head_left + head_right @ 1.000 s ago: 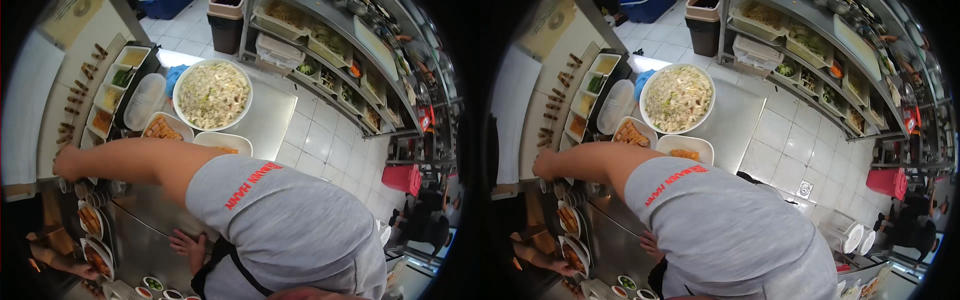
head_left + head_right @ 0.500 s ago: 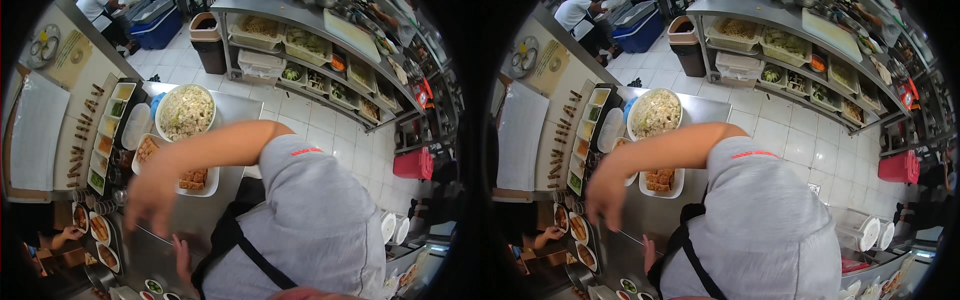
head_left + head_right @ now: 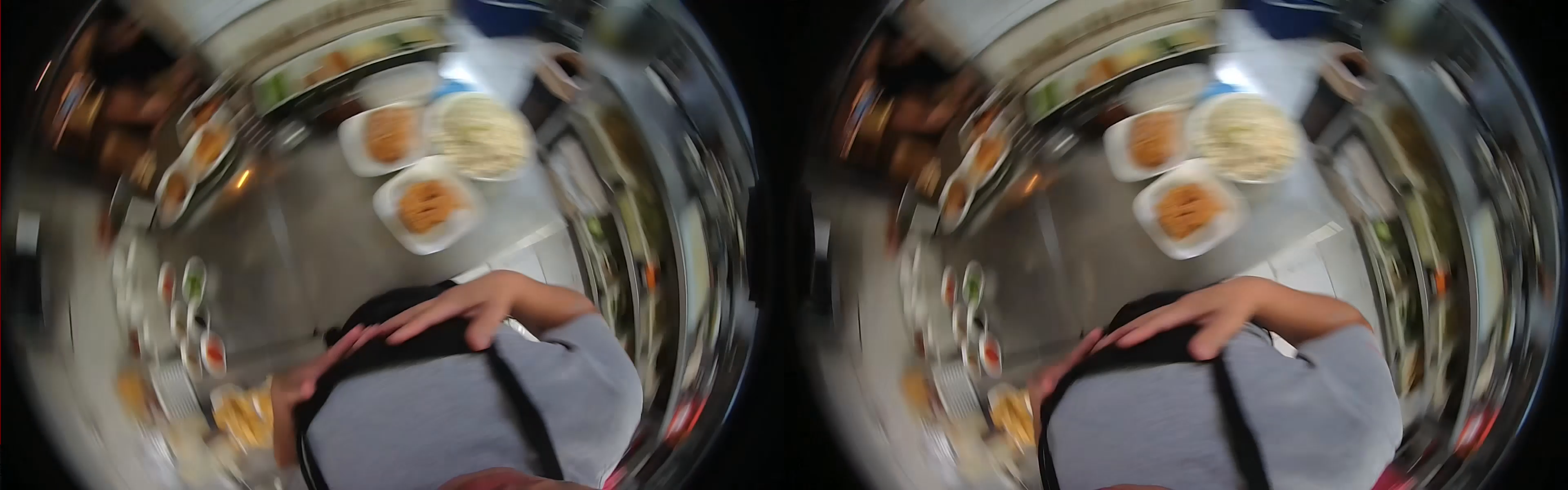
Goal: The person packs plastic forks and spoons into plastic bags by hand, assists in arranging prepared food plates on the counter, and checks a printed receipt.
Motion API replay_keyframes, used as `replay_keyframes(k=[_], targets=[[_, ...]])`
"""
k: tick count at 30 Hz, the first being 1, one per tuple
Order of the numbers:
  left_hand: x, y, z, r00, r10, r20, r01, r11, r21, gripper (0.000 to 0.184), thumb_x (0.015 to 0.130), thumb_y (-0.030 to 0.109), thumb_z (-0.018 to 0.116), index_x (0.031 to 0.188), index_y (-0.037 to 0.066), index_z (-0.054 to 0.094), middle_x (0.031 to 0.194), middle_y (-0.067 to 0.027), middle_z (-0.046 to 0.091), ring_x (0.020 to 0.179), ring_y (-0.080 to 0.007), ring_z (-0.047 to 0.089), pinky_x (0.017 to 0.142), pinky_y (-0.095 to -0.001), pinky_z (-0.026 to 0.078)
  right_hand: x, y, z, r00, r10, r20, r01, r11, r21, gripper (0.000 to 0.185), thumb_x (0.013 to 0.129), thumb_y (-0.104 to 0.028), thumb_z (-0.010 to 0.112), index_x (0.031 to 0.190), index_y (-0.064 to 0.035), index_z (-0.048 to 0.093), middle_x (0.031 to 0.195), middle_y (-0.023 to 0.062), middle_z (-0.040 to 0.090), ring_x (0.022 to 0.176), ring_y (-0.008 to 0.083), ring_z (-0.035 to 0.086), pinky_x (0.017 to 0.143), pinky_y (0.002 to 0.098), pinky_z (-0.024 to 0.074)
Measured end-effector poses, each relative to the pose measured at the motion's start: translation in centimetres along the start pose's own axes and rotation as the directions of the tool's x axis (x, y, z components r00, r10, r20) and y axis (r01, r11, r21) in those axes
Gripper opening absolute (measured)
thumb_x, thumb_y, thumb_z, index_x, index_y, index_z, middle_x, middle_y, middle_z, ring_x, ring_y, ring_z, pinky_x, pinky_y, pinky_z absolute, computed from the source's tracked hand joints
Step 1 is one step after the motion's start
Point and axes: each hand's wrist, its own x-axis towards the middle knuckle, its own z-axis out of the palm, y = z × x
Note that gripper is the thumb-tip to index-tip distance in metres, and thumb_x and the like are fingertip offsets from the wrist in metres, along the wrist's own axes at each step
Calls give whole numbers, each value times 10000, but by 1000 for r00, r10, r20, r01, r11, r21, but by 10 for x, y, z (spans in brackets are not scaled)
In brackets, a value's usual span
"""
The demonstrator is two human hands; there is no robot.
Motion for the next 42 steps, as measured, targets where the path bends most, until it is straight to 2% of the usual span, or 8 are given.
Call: replay_keyframes(k=[11, 15, 19, 23, 27, 29, 31, 42], targets=[[-54, -15, 26, 864, 228, -450, -129, 962, 240, 708, 797, 454, 442, 1270, -6, 186, 1223, -140, 363, 955, -185, 496, 794, -273, 369, 32, 29, -37, 865, 496, 73, -498, 867, 0, 646, 767, -491, 449, 1142, 35, 418, 1203, 207, 379, 1142, 289, 339, 928, 347, 250], [-88, -21, 46, 286, 299, -910, -44, 953, 299, 479, 819, 282, 476, 1217, 57, 335, 824, -47, 531, 724, -106, 516, 661, -210, 394, 64, 38, -34, 787, 577, -219, -617, 744, -258, 378, 788, -213, 498, 1075, 31, 469, 1021, 110, 531, 950, 168, 483, 840, 261, 351], [-146, -58, 57, -523, 410, -747, 400, 892, 210, 469, 763, 201, 519, 1166, 14, 369, 891, -129, 535, 848, -225, 523, 714, -296, 417, 91, 62, -30, 726, 663, -183, -669, 618, -413, 354, 758, -129, 542, 1078, 3, 470, 1023, 110, 531, 946, 177, 493, 827, 273, 368], [-197, -115, 79, -782, 343, -521, 571, 729, -377, 553, 734, 349, 528, 1155, 24, 372, 1031, -231, 464, 951, -366, 458, 782, -414, 390, 113, 81, -35, 722, 691, -7, -548, 567, -616, 351, 753, -173, 554, 1070, -42, 481, 996, 110, 549, 922, 207, 523, 804, 285, 390], [-213, -190, 88, -808, 235, -540, 529, 693, -490, 455, 774, 321, 460, 1083, -11, 416, 857, -226, 550, 791, -331, 549, 684, -398, 443, 120, 96, -45, 702, 712, 9, -601, 599, -529, 386, 769, -209, 542, 1108, -43, 459, 975, 89, 557, 882, 158, 522, 783, 263, 395], [-201, -168, 96, -623, -203, -755, -73, 977, -203, 346, 798, 240, 406, 1031, -8, 467, 727, -150, 572, 581, -221, 574, 513, -314, 474, 127, 109, -49, 688, 724, 47, -621, 621, -479, 395, 774, -213, 538, 1116, -36, 451, 972, 91, 556, 876, 150, 516, 780, 260, 396], [-191, -176, 91, -637, -254, -728, -208, 966, -155, 285, 804, 187, 370, 970, 0, 506, 647, -79, 559, 468, -131, 534, 410, -235, 447, 134, 121, -52, 650, 755, 83, -646, 608, -462, 416, 774, -214, 539, 1129, -23, 433, 971, 102, 555, 879, 155, 514, 780, 265, 398], [-158, -173, 47, -551, -145, -822, -127, 988, -89, 245, 806, 155, 356, 957, 25, 497, 660, -72, 573, 472, -122, 544, 432, -226, 454, 149, 189, -38, 760, 650, 12, -580, 687, -437, 672, 740, -291, 583, 1230, 14, 240, 1126, 190, 422, 938, 212, 488, 796, 293, 401]])
